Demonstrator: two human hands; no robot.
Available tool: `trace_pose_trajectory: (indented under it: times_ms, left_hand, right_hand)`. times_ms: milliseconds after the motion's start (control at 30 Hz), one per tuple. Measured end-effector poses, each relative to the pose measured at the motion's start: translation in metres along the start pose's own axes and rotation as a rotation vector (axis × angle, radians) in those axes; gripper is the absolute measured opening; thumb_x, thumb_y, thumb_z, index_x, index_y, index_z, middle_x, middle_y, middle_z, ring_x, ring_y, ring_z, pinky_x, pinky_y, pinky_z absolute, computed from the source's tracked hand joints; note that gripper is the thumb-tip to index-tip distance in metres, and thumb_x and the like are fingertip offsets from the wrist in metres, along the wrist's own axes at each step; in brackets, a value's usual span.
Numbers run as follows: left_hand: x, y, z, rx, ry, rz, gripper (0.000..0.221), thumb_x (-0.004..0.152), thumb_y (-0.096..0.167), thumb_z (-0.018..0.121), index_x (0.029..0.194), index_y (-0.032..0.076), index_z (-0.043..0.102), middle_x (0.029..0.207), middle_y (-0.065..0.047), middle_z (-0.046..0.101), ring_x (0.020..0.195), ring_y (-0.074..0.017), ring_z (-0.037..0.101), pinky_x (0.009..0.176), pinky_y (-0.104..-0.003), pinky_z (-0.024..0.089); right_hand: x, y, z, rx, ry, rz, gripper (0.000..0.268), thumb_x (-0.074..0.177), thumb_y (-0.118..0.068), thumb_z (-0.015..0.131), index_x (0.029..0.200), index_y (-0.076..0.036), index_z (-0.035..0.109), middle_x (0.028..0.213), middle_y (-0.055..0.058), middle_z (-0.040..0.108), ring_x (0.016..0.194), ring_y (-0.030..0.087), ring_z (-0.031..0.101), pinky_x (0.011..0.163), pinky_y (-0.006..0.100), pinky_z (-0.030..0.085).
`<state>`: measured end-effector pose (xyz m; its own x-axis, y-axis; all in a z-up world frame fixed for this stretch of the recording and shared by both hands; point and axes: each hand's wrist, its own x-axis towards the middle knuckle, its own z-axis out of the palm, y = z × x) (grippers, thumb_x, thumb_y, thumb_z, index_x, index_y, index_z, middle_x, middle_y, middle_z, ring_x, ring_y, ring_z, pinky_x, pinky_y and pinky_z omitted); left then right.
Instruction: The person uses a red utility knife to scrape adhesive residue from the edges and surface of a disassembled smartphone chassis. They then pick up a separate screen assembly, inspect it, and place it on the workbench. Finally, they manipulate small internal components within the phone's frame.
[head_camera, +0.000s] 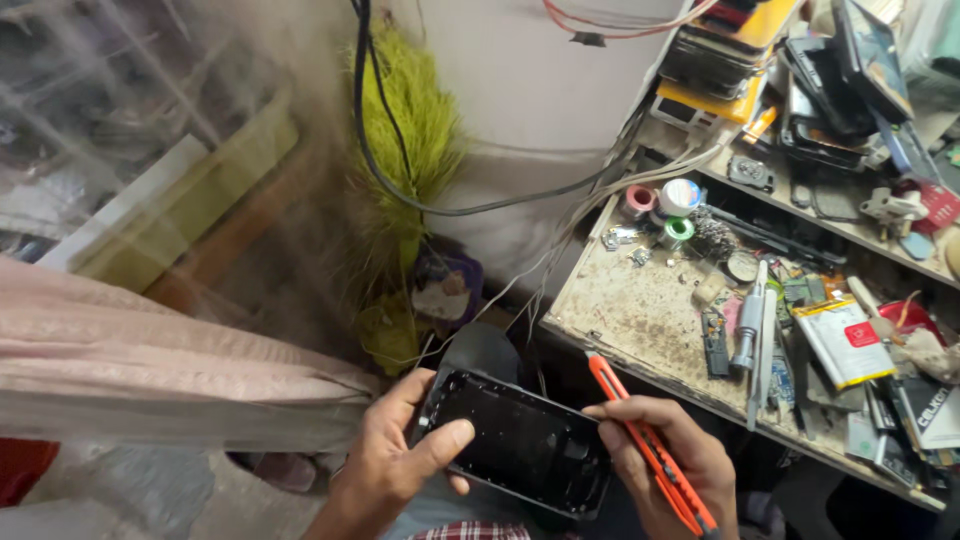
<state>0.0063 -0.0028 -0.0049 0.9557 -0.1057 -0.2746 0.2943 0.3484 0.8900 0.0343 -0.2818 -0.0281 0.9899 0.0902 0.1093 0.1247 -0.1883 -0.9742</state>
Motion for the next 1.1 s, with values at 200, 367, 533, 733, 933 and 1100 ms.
trace_pose_trajectory:
  times_ms: [200,367,533,733,933,1100]
  left_hand:
    - [0.009,-0.023,0.033,-0.108,0.146,0.328,0.048,0.083,0.004,0.075,0.129,-0.003,0.063,0.105,-0.009,0.073,0.097,-0.0153,0.069,0.091,-0.033,0.055]
    - [0.025,-0.028,0.051,-0.383,0.187,0.127,0.042,0.083,0.001,0.072,0.124,-0.005,0.064,0.107,-0.012,0.075,0.094,-0.0183,0.071,0.087,-0.036,0.058]
    - [0.030,-0.012,0.052,-0.255,-0.011,0.065,0.039,0.088,0.005,0.072,0.125,-0.005,0.064,0.109,-0.009,0.075,0.097,-0.0147,0.071,0.090,-0.032,0.058]
    - [0.030,-0.006,0.047,-0.134,-0.171,0.108,0.041,0.092,0.011,0.072,0.129,-0.006,0.065,0.111,-0.008,0.075,0.099,-0.0109,0.069,0.091,-0.028,0.057]
    - [0.038,-0.012,0.033,-0.108,-0.031,0.186,0.035,0.098,0.012,0.065,0.128,-0.005,0.064,0.103,-0.008,0.075,0.088,-0.0119,0.070,0.080,-0.026,0.058]
    - [0.043,-0.022,0.013,-0.170,0.093,0.146,0.035,0.104,0.022,0.053,0.121,-0.006,0.067,0.088,-0.013,0.077,0.069,-0.0176,0.073,0.060,-0.030,0.060]
  right_hand:
    - [-0.038,0.048,0.016,0.097,0.237,-0.068,0.022,0.092,0.006,0.065,0.113,0.000,0.065,0.104,0.017,0.080,0.075,0.005,0.064,0.073,0.018,0.052]
    - [-0.036,0.050,0.010,0.099,0.242,-0.119,0.024,0.095,0.001,0.063,0.119,0.001,0.061,0.114,0.020,0.077,0.099,0.014,0.071,0.089,0.028,0.054]
    - [-0.015,0.029,0.005,0.129,0.223,-0.003,0.027,0.092,-0.005,0.064,0.118,0.000,0.063,0.115,0.017,0.077,0.106,0.019,0.076,0.094,0.035,0.060]
    - [-0.021,0.037,0.019,0.267,0.195,0.282,0.036,0.081,0.004,0.077,0.116,0.004,0.071,0.100,0.014,0.076,0.096,0.015,0.070,0.090,0.028,0.053]
    - [-0.024,0.054,0.027,0.240,0.265,0.210,0.033,0.082,0.002,0.077,0.115,0.001,0.070,0.099,0.010,0.076,0.092,0.011,0.070,0.088,0.024,0.054]
    - [-0.025,0.052,0.027,0.162,0.298,0.163,0.030,0.086,0.000,0.076,0.115,0.002,0.069,0.101,0.008,0.075,0.091,0.008,0.066,0.087,0.021,0.051]
